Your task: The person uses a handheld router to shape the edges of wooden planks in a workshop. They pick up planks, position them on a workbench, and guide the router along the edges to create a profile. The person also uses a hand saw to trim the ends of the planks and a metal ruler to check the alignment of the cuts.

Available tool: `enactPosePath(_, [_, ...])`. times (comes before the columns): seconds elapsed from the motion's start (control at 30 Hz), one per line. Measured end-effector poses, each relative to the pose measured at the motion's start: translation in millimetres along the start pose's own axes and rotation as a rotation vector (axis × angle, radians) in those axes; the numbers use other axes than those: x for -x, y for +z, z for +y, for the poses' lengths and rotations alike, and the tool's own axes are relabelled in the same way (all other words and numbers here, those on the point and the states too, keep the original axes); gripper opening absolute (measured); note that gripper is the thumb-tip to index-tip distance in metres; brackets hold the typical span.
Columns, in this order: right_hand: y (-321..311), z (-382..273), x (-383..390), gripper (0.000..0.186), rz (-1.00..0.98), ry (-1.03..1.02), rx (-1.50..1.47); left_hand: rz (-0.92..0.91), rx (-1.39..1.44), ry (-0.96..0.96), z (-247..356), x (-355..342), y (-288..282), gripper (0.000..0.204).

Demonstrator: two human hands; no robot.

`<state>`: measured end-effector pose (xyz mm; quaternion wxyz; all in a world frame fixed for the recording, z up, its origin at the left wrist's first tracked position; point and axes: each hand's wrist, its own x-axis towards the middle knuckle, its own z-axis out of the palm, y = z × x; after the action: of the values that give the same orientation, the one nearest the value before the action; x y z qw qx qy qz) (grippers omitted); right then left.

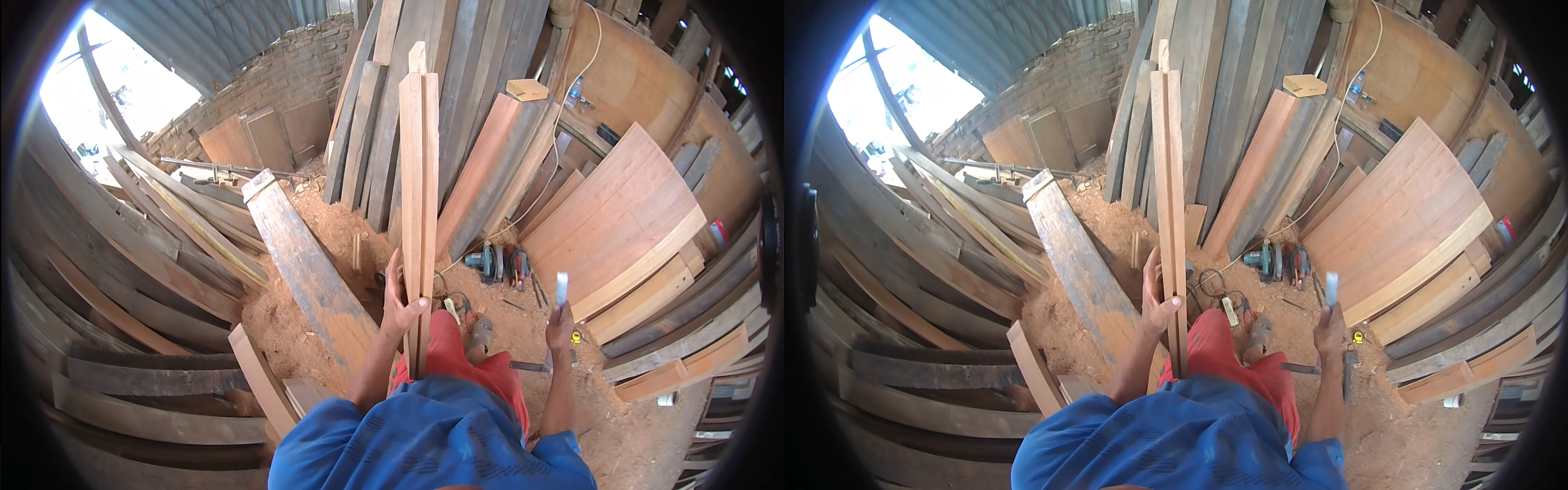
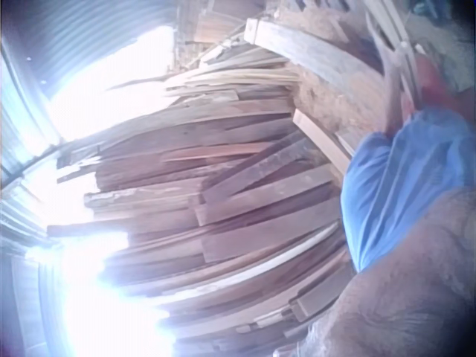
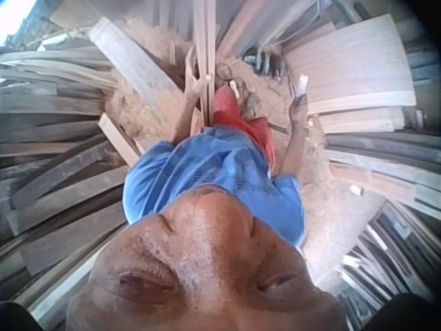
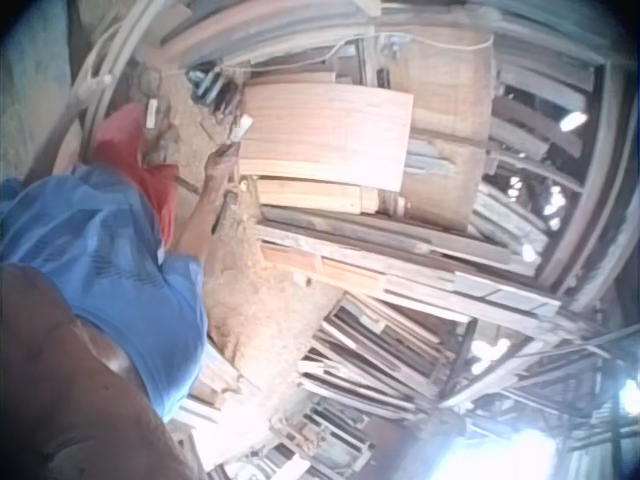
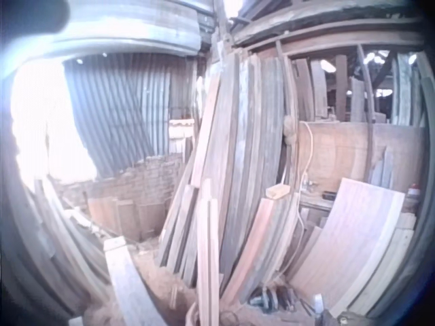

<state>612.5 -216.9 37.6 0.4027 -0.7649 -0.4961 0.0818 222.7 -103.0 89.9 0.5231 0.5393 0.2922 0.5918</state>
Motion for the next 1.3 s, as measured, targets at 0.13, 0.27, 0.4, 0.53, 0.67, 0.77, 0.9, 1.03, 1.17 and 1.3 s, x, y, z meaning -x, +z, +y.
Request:
enactPosePath(0.13, [-31.1,-148.1,-24.7,0.028,-0.219,-0.150,-0.144,0.049,-0.044,0.056,22.8,5.8,7.8,0.128])
enactPosePath(0.27, [-31.8,-248.7,-13.8,0.039,-0.365,-0.322,-0.355,0.207,-0.101,0.222,51.0,-5.5,6.1,0.128])
enactPosePath(0.4, [-6.0,-270.2,9.4,0.040,-0.921,-0.098,-0.449,0.439,-0.318,0.534,75.1,-37.6,-11.9,0.122])
enactPosePath(0.53, [26.8,-272.7,27.3,0.052,-1.017,0.258,-0.946,0.380,-0.346,0.479,93.3,-47.4,-23.8,0.099])
enactPosePath(0.67, [44.8,-280.4,10.0,0.056,-0.715,0.294,-1.039,0.229,-0.039,0.313,92.5,-33.9,4.0,0.072])
enactPosePath(0.77, [38.3,-278.8,-6.9,0.054,-0.546,0.207,-1.088,0.224,0.334,0.332,77.7,-23.6,43.0,0.069])
enactPosePath(0.9, [22.6,-276.5,-8.7,0.056,-0.421,0.084,-1.123,0.258,0.657,0.231,64.7,-11.1,73.9,0.071])
enactPosePath(1.03, [12.6,-281.4,-2.4,0.069,-0.439,-0.096,-1.132,0.260,0.858,0.134,64.4,-7.9,94.1,0.074])
enactPosePath(1.17, [13.4,-285.6,-4.3,0.069,-0.389,-0.101,-1.179,0.211,0.937,0.091,61.6,-1.0,109.3,0.076])
enactPosePath(1.3, [21.0,-285.8,-7.8,0.072,-0.371,-0.066,-1.264,0.127,0.980,0.084,49.4,14.1,113.6,0.077])
